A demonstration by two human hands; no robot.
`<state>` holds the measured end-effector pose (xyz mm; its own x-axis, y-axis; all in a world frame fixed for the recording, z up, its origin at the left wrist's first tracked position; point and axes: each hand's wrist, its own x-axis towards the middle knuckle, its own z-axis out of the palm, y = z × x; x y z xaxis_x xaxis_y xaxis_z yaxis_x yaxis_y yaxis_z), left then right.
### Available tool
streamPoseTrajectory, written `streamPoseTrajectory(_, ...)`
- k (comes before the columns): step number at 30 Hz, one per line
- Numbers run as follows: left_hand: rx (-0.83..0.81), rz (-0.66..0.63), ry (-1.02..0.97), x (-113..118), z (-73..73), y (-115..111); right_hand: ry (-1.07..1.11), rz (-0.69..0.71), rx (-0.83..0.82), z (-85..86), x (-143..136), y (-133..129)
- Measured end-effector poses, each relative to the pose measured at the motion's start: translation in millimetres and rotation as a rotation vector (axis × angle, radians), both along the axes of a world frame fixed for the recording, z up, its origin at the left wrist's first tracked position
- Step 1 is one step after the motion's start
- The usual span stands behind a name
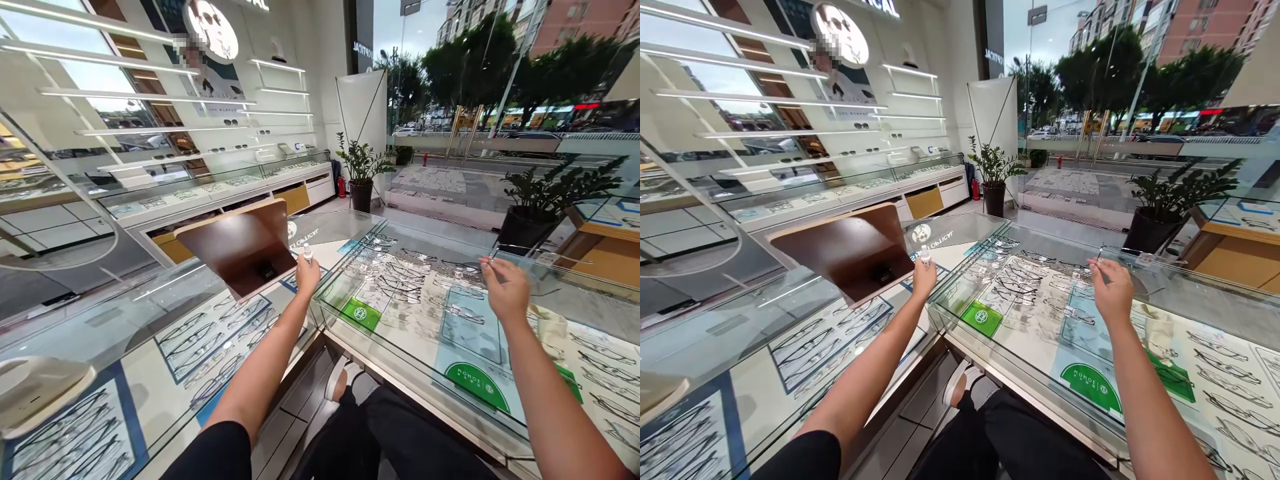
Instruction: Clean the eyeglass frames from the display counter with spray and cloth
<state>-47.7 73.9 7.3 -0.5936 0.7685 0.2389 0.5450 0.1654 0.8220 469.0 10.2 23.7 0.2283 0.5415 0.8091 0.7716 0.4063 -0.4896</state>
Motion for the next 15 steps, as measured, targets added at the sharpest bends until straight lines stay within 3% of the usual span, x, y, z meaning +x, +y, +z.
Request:
streamPoseTrajectory(4,0.069,-0.087,0.019,12.9,12.4,-1.8,0.042,0.01,-0.014,2.4,-3.6,-0.8)
streamPoseTrajectory(7,0.138,-0.274,0.025,47.7,27.8,0.7,0.057,0.004,-0.04,4.6,-6.5,-2.0)
streamPoseTrajectory(11,0.213,-0.701,-0.058,132.2,51.8,5.4,0.067,-0.001,-0.074,7.0,-9.4,-3.6)
streamPoseTrajectory(15,0.231,-1.08,-0.361,224.7,72.7,4.6,0.083,0.007,-0.094,8.8,-12.3,-5.3)
